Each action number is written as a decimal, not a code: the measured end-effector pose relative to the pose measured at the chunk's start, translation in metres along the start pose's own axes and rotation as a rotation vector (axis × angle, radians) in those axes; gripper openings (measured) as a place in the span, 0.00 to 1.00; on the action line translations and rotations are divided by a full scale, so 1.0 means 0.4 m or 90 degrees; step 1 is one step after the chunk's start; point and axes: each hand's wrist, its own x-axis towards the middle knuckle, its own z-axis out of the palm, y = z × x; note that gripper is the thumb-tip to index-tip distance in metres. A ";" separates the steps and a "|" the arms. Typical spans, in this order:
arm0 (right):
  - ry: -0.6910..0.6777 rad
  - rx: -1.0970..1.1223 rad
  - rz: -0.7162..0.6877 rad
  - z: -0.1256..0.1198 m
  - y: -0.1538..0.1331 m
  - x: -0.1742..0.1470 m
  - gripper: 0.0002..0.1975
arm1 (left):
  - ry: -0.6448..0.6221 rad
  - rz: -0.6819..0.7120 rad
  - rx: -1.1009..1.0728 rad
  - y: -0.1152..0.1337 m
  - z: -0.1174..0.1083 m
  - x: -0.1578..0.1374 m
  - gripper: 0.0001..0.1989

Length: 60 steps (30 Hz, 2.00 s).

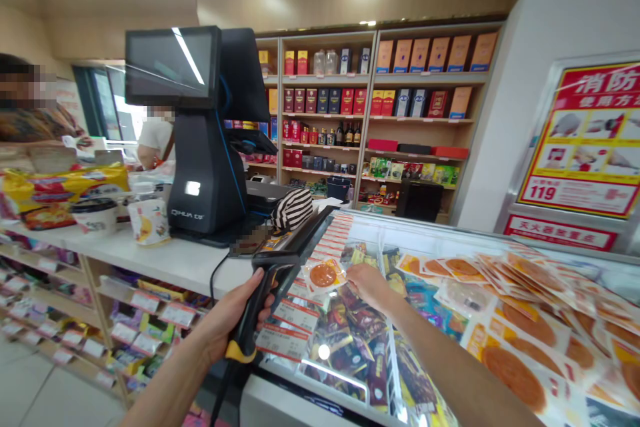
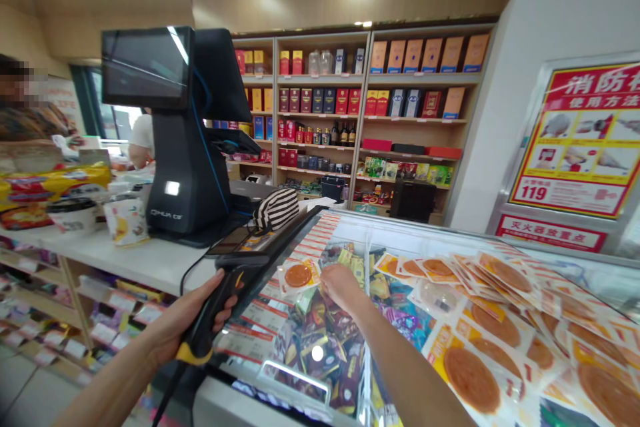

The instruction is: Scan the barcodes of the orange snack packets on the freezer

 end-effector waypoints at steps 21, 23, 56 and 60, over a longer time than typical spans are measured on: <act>0.561 0.963 0.482 -0.031 0.137 -0.232 0.13 | -0.196 -0.001 0.049 -0.017 0.236 -0.009 0.18; 0.589 0.984 0.479 -0.033 0.149 -0.246 0.14 | -0.209 -0.012 0.043 -0.018 0.252 -0.011 0.19; 0.626 0.881 0.498 -0.046 0.196 -0.295 0.11 | -0.310 0.035 0.105 0.002 0.319 0.029 0.17; 0.635 0.629 0.562 -0.080 0.233 -0.303 0.10 | -0.295 0.028 0.099 0.001 0.315 0.044 0.18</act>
